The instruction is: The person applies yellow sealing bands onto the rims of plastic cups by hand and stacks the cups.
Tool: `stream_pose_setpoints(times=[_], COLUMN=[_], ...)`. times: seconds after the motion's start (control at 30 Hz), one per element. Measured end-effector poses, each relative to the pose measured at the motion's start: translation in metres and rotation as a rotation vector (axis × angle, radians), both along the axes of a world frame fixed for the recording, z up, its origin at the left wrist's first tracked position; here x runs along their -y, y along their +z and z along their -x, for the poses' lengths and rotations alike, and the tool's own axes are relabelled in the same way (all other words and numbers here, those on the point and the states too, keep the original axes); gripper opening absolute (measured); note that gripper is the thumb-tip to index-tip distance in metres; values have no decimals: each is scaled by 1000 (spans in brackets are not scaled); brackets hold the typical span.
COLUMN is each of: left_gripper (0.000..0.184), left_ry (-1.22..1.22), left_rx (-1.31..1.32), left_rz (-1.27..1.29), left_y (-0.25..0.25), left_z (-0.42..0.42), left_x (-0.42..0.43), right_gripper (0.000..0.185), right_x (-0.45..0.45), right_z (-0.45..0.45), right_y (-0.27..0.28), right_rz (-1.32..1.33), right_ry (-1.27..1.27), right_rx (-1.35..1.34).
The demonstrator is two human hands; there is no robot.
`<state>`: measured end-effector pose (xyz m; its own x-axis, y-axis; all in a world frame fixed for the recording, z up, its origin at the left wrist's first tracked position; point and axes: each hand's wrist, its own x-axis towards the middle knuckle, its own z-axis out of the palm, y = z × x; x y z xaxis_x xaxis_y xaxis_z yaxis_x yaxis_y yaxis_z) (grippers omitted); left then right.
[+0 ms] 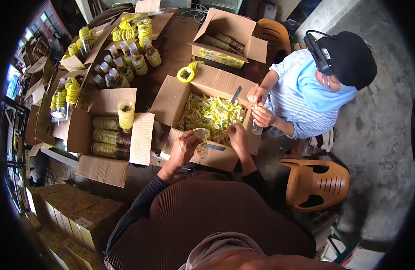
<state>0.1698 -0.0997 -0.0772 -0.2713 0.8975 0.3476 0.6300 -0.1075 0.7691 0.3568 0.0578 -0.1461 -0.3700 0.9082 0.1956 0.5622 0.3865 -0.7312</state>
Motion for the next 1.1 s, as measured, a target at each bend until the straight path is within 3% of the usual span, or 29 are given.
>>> stream_pose_setpoints(times=[0.2, 0.27, 0.43, 0.63, 0.67, 0.8, 0.87, 1.0, 1.1], left_gripper=[11, 12, 16, 18, 19, 19, 18, 15, 13], left_ry=[50, 86, 153, 195, 189, 170, 175, 189, 232], left_rx=[65, 44, 4, 0, -6, 7, 26, 127, 47], left_rz=[-60, -86, -110, -97, -105, -123, -130, -114, -96], left_y=[-3, 1, 1, -4, -5, -3, -5, -14, -18], left_z=[5, 5, 7, 13, 16, 24, 28, 36, 37], left_x=[5, 6, 11, 21, 22, 25, 26, 28, 27], right_gripper=[18, 11, 15, 41, 41, 42, 35, 26, 19], right_x=[-8, -5, 0, 26, 32, 35, 34, 32, 37], right_z=[6, 10, 13, 8, 9, 8, 7, 2, 5], right_y=[-2, -14, -27, -6, 4, -18, -20, -22, -13], right_rz=[149, 72, -158, -131, -14, -40, 147, 129, 30], right_ry=[125, 178, 377, 585, 587, 553, 492, 465, 360], right_rx=[-5, 7, -103, 189, 265, 266, 182, 91, 188])
